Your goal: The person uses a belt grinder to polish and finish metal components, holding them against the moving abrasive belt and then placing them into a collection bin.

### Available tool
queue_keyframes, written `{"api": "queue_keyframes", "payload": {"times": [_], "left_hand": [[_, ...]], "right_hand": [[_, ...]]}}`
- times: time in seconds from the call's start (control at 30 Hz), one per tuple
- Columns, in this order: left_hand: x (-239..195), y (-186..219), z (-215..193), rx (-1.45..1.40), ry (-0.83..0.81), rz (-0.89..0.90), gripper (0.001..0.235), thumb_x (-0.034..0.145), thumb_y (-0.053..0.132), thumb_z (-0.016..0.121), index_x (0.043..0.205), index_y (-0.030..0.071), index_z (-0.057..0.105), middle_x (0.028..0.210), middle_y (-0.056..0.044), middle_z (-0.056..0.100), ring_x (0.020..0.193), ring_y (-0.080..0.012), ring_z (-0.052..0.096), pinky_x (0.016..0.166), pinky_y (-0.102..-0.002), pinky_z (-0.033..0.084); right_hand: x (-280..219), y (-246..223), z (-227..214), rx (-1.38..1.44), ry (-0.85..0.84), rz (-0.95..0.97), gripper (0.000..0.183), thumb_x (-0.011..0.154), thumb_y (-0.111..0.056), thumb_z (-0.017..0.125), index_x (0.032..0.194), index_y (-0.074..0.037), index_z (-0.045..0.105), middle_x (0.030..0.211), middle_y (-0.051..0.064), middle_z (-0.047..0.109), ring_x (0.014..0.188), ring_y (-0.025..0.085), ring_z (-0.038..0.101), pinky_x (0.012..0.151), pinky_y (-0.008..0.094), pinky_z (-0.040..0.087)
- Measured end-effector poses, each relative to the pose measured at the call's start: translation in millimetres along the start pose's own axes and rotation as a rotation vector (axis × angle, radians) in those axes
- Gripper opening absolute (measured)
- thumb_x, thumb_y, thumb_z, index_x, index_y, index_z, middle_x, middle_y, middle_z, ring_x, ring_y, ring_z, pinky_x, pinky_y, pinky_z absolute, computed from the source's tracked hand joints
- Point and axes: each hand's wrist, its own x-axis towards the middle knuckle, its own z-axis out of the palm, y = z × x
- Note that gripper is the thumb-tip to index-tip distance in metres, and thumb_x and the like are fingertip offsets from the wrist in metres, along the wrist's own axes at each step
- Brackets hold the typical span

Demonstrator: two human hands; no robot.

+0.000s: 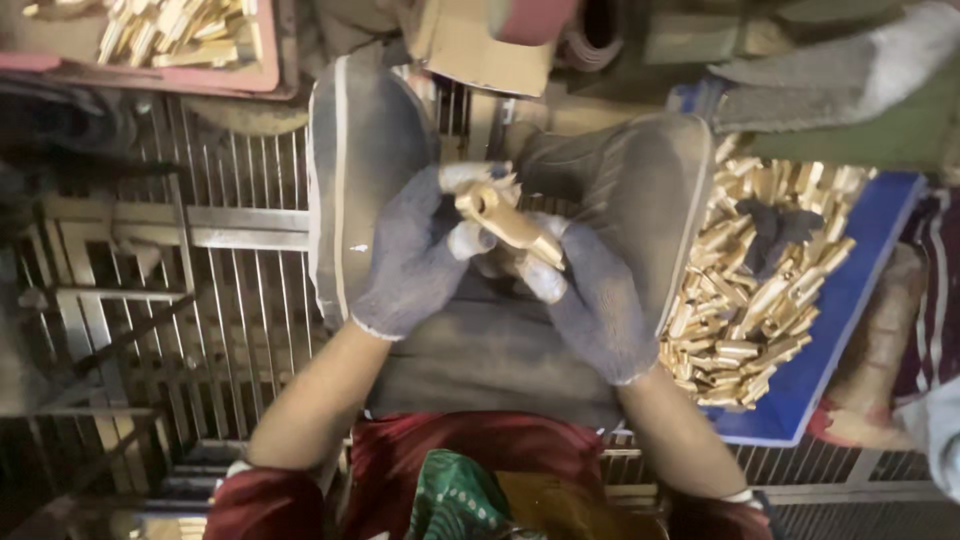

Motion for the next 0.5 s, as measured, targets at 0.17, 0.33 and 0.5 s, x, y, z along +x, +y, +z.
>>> {"api": "queue_keyframes", "payload": {"times": [0.17,0.33,0.5], "left_hand": [[66.2,-7.1,-25.1,0.241,-0.012,0.237,0.033,0.109,0.024,0.07,0.132,0.003,0.059,0.128,-0.008,0.07,0.124,-0.0191,0.069,0.111,-0.033,0.056],[137.0,-32.7,-33.6,0.428,0.132,0.182,0.03,0.102,0.026,0.07,0.121,0.004,0.064,0.1,-0.01,0.069,0.091,-0.0234,0.068,0.086,-0.038,0.057],[155.2,-55.9,-29.9,0.47,0.217,0.113,0.028,0.1,0.026,0.073,0.111,0.003,0.062,0.093,-0.012,0.068,0.086,-0.0237,0.069,0.08,-0.038,0.056]], "right_hand": [[75.0,23.3,-16.5,-0.133,-0.061,-0.227,0.035,0.112,-0.012,0.058,0.143,0.002,0.051,0.127,0.011,0.065,0.115,0.016,0.065,0.098,0.031,0.053],[138.7,68.2,-2.6,0.745,-0.009,0.305,0.021,0.108,-0.017,0.053,0.121,-0.003,0.06,0.098,0.001,0.06,0.083,0.009,0.056,0.07,0.025,0.044],[144.5,72.1,-7.1,0.451,-0.101,0.335,0.017,0.105,-0.017,0.055,0.116,-0.006,0.064,0.083,-0.006,0.052,0.063,0.002,0.043,0.052,0.02,0.03]]}}
